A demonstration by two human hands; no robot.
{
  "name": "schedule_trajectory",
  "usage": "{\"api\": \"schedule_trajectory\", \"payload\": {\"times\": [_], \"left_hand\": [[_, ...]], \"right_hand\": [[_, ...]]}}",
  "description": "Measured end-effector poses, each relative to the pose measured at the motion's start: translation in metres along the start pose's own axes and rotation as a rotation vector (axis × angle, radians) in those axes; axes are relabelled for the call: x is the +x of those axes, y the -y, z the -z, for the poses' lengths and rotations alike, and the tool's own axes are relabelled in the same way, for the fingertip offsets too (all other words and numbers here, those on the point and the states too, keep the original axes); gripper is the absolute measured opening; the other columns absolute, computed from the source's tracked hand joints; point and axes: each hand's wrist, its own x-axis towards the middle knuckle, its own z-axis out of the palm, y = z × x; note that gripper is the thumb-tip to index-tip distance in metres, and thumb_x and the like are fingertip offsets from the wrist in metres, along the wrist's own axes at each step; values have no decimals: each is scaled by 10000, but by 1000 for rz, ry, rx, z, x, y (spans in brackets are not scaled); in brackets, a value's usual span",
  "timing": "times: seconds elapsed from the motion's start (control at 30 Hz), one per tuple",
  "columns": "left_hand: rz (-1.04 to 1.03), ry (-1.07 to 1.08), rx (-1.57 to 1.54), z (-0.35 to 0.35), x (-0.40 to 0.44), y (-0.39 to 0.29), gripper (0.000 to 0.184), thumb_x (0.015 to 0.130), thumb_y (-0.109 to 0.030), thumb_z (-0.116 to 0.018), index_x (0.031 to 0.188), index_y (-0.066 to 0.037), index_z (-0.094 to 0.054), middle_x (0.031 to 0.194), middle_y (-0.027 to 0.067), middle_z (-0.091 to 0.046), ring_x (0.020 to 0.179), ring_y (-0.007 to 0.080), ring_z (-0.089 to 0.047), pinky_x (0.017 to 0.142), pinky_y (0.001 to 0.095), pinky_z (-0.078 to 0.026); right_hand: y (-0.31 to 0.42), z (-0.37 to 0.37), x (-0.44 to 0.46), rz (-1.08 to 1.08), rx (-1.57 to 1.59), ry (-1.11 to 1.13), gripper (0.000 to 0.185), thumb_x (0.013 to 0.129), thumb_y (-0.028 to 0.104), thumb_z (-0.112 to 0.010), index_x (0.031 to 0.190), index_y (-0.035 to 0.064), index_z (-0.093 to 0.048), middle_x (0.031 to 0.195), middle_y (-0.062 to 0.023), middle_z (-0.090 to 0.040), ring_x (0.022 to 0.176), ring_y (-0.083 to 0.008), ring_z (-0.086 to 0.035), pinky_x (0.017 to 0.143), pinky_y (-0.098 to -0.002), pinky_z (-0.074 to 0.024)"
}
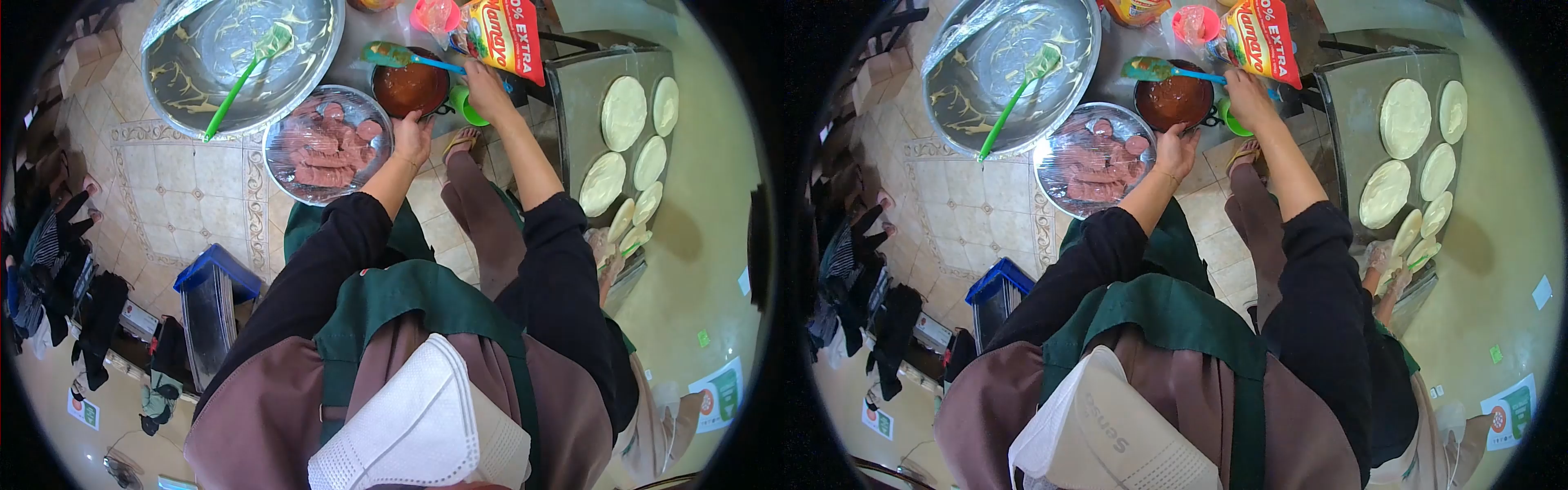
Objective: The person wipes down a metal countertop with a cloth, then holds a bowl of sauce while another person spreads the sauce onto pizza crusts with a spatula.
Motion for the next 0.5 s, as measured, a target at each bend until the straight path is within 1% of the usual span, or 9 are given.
{"api": "schedule_trajectory", "payload": {"times": [0.07, 0.2, 0.3, 0.37, 0.4, 0.47, 0.5], "left_hand": [[-47, 25, -20, -7, 1, -4, 597, 836, 51, -455, 1330, -202, -234, 1269, 113, -424, 1165, 301, -453, 1018, 517, -363], [-60, 1, -36, -14, 4, -13, 627, 824, 72, -439, 1343, -200, -215, 1281, 130, -414, 1173, 313, -450, 1018, 534, -368], [-53, 32, 10, -10, 12, -13, 640, 815, 84, -422, 1350, -186, -195, 1288, 138, -406, 1163, 314, -465, 1006, 529, -395], [-59, 14, 40, -11, 18, -13, 619, 799, 99, -406, 1340, -149, -236, 1283, 140, -422, 1139, 311, -493, 980, 511, -431], [-48, 28, 45, -13, 20, -14, 619, 799, 99, -406, 1340, -149, -236, 1283, 140, -422, 1139, 311, -493, 980, 511, -431], [-83, 42, 88, -14, 21, -14, 594, 767, 122, -403, 1306, -112, -317, 1279, 140, -439, 1118, 305, -513, 949, 497, -457], [-67, 60, 100, -14, 21, -14, 594, 767, 122, -403, 1306, -112, -317, 1279, 140, -439, 1118, 305, -513, 949, 497, -457]], "right_hand": [[0, 1, -4, -48, 87, -26, 152, 842, 58, -516, 990, 21, -514, 982, -189, -580, 988, -373, -537, 817, -469, -412], [4, 7, -11, -53, 113, -30, 159, 860, 71, -495, 1009, 21, -516, 994, -194, -577, 988, -377, -534, 808, -472, -413], [5, 11, -13, -5, 140, -63, 170, 867, 78, -491, 1026, 20, -514, 1003, -200, -575, 990, -378, -532, 811, -473, -412], [6, 11, -14, -1, 185, -101, 170, 867, 83, -496, 1024, 18, -511, 1000, -207, -572, 988, -382, -529, 817, -470, -411], [5, 11, -14, -13, 175, -111, 170, 867, 83, -496, 1024, 18, -511, 1000, -207, -572, 988, -382, -529, 817, -470, -411], [5, 14, -15, -8, 246, -144, 170, 864, 84, -499, 1021, 20, -511, 998, -209, -570, 986, -389, -525, 820, -470, -410], [7, 16, -16, -27, 236, -159, 170, 864, 84, -499, 1021, 20, -511, 998, -209, -570, 986, -389, -525, 820, -470, -410]]}}
